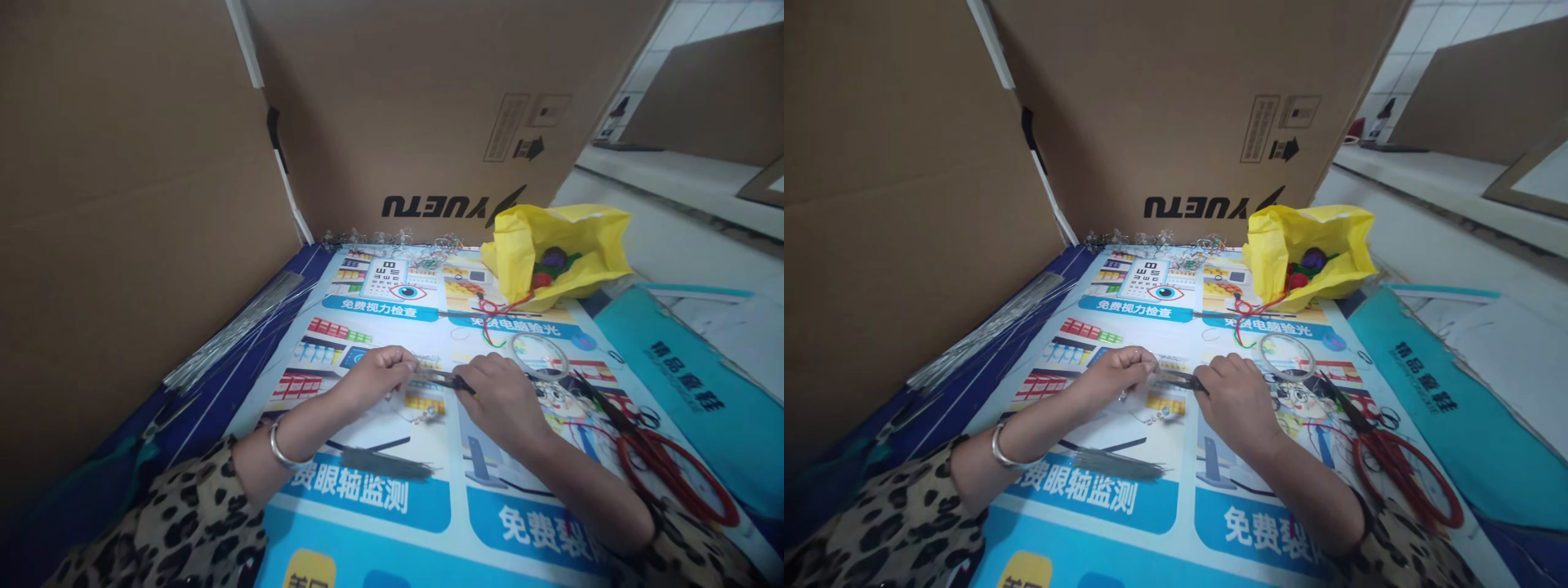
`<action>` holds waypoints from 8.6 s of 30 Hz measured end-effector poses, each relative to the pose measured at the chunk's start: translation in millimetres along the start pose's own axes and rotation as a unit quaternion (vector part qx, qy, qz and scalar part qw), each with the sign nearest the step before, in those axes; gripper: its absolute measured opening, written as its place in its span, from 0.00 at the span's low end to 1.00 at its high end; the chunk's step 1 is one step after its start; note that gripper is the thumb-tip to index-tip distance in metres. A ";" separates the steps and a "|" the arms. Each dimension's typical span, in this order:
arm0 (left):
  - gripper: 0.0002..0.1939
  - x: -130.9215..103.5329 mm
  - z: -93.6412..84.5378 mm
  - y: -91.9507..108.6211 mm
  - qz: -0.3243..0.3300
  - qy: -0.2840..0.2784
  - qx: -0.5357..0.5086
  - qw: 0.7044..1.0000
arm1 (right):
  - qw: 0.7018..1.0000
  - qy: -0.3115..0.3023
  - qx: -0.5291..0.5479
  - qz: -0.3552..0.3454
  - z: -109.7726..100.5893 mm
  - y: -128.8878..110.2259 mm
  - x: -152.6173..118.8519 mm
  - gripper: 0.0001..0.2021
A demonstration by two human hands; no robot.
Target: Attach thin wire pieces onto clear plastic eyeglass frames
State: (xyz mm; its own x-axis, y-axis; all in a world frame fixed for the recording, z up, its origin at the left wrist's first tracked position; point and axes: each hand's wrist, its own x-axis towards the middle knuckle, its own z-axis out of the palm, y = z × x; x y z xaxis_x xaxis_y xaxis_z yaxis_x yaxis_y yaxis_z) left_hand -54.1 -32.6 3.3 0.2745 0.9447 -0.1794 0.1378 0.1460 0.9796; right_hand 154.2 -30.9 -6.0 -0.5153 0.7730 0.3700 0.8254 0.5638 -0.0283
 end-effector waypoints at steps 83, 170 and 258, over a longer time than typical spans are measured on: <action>0.07 -1.0 -5.9 -2.7 -0.022 -0.152 0.065 0.986 | 0.990 -0.094 -0.090 -0.053 -6.0 -10.6 -1.1 0.04; 0.06 -2.8 -4.9 -4.5 0.002 -0.134 0.140 0.981 | 0.969 -0.227 -0.097 -0.019 -20.0 -17.2 -1.4 0.09; 0.08 -1.2 -10.6 2.2 -0.036 -0.215 0.095 0.971 | 0.975 -0.168 -0.135 -0.057 -18.4 -19.7 -5.8 0.04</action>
State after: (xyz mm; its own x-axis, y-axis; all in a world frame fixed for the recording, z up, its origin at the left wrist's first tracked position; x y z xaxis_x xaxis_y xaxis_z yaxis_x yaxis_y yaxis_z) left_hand -64.2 -30.3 6.6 0.6239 0.7181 -0.3084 0.3339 0.1119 0.9360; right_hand 145.2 -51.8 9.5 -0.6162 0.7870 0.0311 0.7656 0.5893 0.2581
